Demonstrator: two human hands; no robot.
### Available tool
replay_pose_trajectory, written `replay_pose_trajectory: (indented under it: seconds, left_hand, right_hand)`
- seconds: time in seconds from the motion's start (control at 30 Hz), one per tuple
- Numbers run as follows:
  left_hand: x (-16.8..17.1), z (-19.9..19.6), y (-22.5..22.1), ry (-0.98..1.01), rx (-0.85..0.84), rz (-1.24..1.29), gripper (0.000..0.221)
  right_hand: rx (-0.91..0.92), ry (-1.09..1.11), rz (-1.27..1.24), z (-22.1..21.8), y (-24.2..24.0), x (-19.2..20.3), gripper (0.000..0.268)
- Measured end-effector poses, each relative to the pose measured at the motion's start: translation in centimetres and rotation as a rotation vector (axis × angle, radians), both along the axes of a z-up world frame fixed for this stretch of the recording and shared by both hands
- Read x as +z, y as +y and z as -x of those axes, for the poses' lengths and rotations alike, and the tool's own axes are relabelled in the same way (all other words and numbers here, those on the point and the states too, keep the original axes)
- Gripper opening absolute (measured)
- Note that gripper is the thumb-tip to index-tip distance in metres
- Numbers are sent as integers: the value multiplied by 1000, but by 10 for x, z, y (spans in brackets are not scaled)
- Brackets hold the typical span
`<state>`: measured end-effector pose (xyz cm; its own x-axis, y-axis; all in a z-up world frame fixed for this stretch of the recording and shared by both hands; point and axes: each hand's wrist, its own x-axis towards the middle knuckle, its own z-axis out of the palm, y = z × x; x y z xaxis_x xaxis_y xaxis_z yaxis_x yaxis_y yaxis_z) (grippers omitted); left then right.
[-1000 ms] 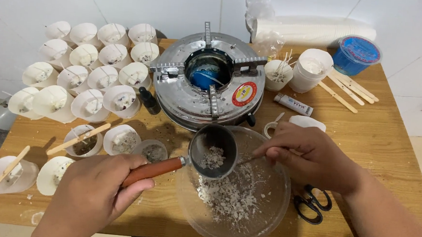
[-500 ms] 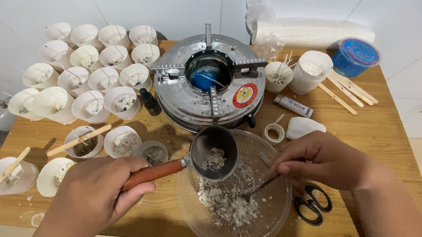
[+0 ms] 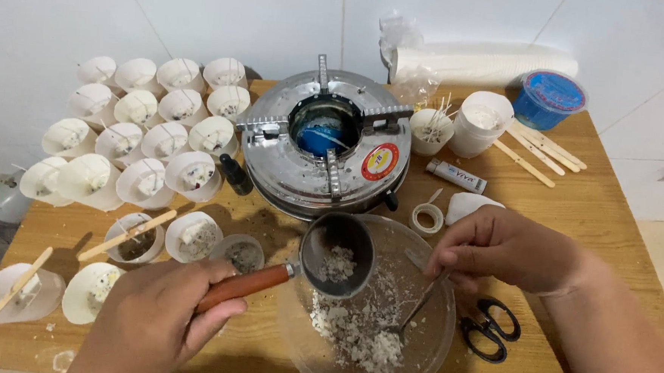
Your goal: Cleaning wax residue from a small container by scraping it with scissors into a bowl and then scooping the shavings.
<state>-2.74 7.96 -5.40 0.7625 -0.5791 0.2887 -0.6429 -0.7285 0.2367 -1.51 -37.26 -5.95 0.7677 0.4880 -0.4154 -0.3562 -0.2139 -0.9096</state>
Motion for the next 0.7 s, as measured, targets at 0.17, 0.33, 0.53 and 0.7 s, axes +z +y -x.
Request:
replay_pose_trajectory:
  seconds: [0.17,0.33,0.53,0.7]
  left_hand:
    - [-1,0,-6,-59,-60,29,35]
    - [0,2,-13,29,-25,32,36]
    - [-1,2,-21,-7,-36,80,38]
    - [-8,-1,-19,-59,-74,94,38]
  right_hand:
    - [-83,-119,-204,1,-9,2,35]
    - [-252,-97,-405,5,-6,5,38]
    - [-407,-245,-204,13,12,13,37]
    - [-225,-856,15,27,36,41,20]
